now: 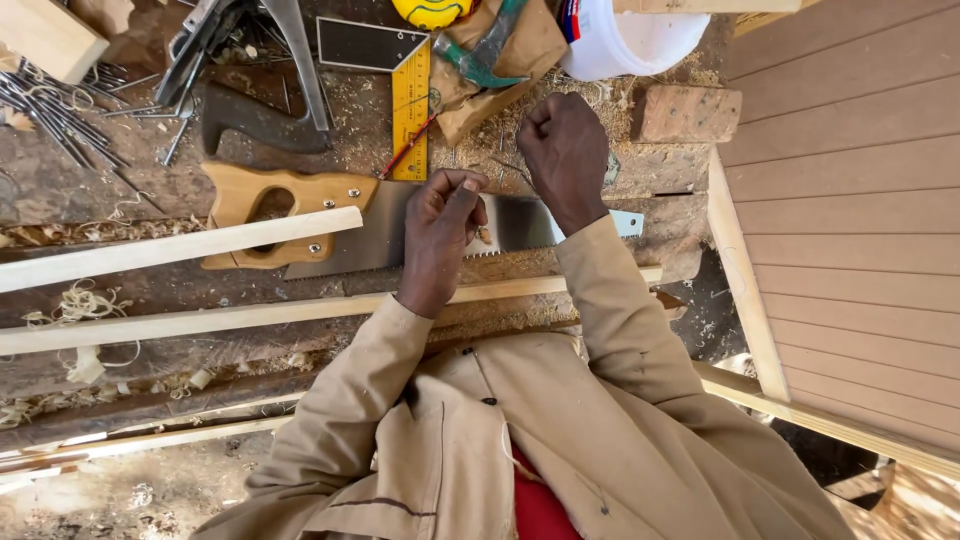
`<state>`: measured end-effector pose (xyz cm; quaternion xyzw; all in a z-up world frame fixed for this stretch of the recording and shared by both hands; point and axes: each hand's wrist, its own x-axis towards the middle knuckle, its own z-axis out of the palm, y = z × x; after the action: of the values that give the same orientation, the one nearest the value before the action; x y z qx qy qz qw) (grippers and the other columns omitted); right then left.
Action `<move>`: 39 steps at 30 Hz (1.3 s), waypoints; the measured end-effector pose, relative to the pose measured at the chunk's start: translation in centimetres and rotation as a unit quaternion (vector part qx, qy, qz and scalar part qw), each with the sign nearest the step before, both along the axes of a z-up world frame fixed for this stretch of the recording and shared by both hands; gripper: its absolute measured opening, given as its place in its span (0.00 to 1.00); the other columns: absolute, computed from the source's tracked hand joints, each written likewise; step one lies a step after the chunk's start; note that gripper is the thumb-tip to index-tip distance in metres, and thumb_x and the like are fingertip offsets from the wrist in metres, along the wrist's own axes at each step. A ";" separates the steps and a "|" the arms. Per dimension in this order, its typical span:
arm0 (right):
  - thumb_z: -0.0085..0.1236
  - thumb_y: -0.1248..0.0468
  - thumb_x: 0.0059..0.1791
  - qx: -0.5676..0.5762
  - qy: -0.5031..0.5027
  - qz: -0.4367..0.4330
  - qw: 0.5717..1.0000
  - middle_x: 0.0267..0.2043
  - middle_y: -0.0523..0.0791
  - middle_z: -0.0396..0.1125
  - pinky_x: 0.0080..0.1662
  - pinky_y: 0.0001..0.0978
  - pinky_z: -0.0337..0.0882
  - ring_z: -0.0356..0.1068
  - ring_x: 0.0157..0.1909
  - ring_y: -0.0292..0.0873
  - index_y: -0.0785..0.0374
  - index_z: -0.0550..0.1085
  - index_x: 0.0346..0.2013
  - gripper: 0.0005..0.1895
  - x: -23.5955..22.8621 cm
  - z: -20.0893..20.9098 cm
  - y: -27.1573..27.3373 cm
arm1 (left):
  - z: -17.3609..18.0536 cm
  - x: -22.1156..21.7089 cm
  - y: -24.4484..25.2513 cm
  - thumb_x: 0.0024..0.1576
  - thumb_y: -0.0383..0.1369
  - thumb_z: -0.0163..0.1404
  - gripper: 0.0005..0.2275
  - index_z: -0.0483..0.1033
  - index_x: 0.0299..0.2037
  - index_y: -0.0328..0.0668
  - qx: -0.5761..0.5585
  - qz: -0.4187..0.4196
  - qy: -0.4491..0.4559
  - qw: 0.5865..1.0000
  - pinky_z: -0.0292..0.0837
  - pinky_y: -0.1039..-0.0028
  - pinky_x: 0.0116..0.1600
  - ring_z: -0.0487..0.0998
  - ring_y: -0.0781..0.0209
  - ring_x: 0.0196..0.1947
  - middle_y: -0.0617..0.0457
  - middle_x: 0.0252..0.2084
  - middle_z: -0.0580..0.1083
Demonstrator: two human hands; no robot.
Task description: Measuring, marking, sawing, and assembling wood pieces for a structure.
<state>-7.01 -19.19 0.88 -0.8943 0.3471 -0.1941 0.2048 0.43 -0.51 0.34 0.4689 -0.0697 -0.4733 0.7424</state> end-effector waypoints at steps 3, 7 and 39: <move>0.65 0.66 0.43 -0.022 0.026 0.017 0.999 0.26 0.48 0.69 0.31 0.34 0.67 0.67 0.26 0.41 0.64 0.73 0.24 0.09 -0.3 0.6 -0.4 | -0.6 -0.2 0.1 0.68 0.35 0.48 0.09 0.77 0.44 0.37 -0.018 0.005 -0.028 0.999 0.62 0.81 0.29 0.64 0.74 0.24 0.56 0.28 0.72; 0.62 0.69 0.48 0.147 -0.007 0.054 0.988 0.26 0.45 0.70 0.33 0.28 0.70 0.68 0.27 0.37 0.65 0.74 0.26 0.07 -0.2 4.6 0.5 | 1.6 1.2 -0.3 0.68 0.41 0.39 0.15 0.75 0.43 0.41 -0.005 0.012 0.029 0.999 0.67 0.80 0.29 0.72 0.72 0.25 0.56 0.30 0.77; 0.57 0.69 0.54 0.043 0.004 0.114 0.993 0.37 0.48 0.68 0.36 0.30 0.73 0.70 0.32 0.39 0.67 0.73 0.37 0.04 -6.5 0.5 3.3 | -0.8 0.1 0.9 0.68 0.31 0.47 0.05 0.74 0.45 0.40 -0.066 0.072 0.054 0.994 0.59 0.84 0.28 0.66 0.75 0.25 0.55 0.31 0.74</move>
<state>-13.50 -15.91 1.37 -0.9191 0.2524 -0.1505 0.2627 0.52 0.39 -0.46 0.3966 -0.0268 -0.4372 0.8067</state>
